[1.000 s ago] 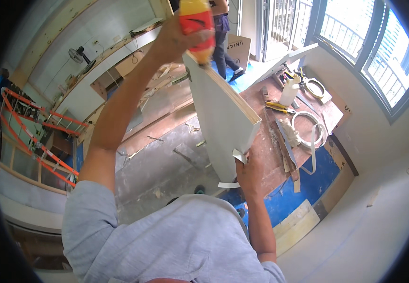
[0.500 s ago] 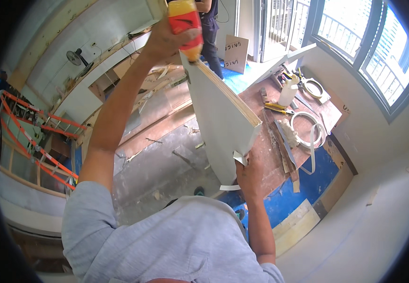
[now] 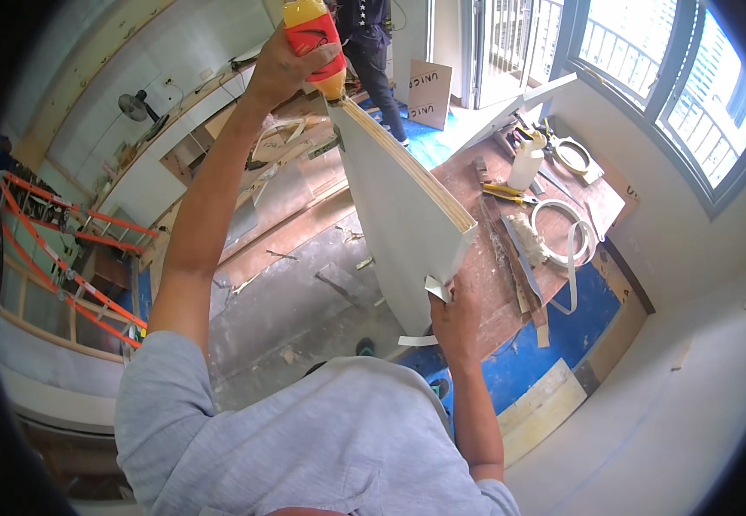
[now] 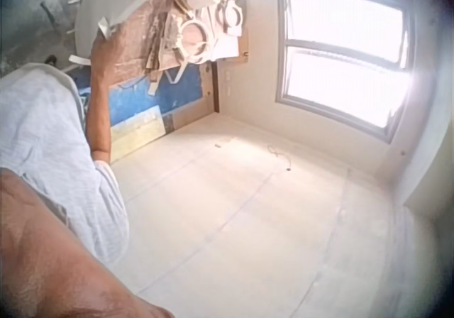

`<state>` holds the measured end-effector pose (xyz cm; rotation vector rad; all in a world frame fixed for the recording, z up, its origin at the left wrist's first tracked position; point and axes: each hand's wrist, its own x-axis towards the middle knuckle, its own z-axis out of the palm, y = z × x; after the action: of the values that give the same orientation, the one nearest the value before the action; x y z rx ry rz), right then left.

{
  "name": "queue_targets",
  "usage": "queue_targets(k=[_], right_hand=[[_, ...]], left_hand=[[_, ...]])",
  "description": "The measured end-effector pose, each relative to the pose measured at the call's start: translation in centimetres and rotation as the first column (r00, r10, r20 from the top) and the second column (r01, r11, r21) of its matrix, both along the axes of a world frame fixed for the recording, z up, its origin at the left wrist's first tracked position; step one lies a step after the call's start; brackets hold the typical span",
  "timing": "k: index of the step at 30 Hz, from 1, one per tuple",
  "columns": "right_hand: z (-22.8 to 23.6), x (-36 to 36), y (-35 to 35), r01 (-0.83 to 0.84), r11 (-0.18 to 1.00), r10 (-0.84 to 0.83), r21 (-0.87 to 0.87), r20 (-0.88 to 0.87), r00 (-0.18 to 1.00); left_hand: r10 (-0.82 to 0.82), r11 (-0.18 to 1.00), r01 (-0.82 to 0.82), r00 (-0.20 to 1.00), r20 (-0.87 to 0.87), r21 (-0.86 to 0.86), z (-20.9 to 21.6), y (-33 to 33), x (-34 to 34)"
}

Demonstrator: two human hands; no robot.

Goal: The person applies a strip of edging to the edge of a white board, trims the excess with a pair of shears, uses a file to smooth the edges, applies glue from a bottle, and wipes the edge with a cloth.

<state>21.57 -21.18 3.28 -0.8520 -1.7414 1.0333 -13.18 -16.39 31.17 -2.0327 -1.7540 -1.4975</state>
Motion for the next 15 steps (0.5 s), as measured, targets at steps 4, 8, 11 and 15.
queue_targets(k=[4,8,11,15], right_hand=[[0.0,-0.2,0.0,0.013,1.000,-0.013,-0.005,0.001,1.000],[0.9,0.1,0.2,0.036,0.997,-0.037,-0.075,-0.003,0.999],[0.6,0.6,0.1,0.029,0.999,-0.026,-0.042,0.051,0.998],[-0.2,0.0,0.0,-0.013,1.000,0.013,-0.002,-0.013,1.000]], left_hand=[[-0.124,0.989,0.128,0.991,0.054,-0.070,-0.9,0.4,3.2],[-0.212,0.974,0.203,0.974,-0.085,-0.104,0.2,-0.9,10.1],[-0.059,0.992,0.049,0.995,-0.085,-0.114,0.1,1.1,5.3],[-0.043,0.999,0.043,0.999,0.008,0.003,0.5,2.0,-1.1]])
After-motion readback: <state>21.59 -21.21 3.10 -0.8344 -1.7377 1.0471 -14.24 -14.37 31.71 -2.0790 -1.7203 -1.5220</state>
